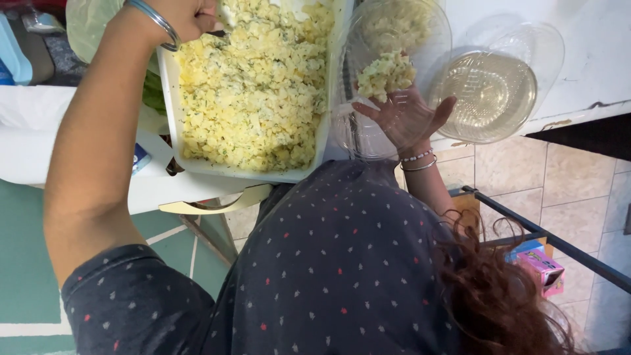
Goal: The person scoops a yellow, crumbly food mixture from a large white tray into small, clear plastic containers using a spoon. They then place a lid on one of the filled containers.
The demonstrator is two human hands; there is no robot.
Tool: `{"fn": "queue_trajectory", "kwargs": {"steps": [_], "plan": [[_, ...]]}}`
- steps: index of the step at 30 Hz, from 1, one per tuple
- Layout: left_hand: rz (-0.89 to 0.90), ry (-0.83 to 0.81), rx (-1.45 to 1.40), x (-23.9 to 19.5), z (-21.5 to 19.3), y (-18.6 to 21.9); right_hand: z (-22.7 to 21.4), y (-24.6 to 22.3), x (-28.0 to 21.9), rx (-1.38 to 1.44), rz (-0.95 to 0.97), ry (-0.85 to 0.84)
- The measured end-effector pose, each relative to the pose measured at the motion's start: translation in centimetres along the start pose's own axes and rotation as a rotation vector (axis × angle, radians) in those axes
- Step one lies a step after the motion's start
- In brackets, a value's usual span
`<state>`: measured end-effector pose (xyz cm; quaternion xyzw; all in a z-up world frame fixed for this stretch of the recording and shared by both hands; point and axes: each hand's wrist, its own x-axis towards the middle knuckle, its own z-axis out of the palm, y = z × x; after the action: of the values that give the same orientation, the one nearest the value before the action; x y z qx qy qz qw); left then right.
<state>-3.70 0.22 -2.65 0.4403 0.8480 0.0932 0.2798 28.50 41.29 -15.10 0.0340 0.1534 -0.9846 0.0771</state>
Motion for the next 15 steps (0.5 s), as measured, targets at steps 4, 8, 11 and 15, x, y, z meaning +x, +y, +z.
{"fn": "queue_trajectory", "kwargs": {"steps": [4, 8, 11, 15], "plan": [[0.020, -0.019, -0.022, 1.0, 1.7, 0.1, 8.6, 0.0, 1.8, -0.010, -0.064, -0.381], [-0.011, -0.014, -0.049, 0.7, 1.7, 0.7, 8.6, 0.0, 1.6, -0.023, -0.058, -0.354], [-0.065, -0.007, -0.094, 0.1, 1.5, 1.3, 8.7, 0.0, 1.4, 0.024, -0.025, -0.317], [-0.099, -0.006, -0.129, -0.6, 0.1, 2.6, 8.6, -0.2, 1.3, -0.004, -0.054, -0.372]]}}
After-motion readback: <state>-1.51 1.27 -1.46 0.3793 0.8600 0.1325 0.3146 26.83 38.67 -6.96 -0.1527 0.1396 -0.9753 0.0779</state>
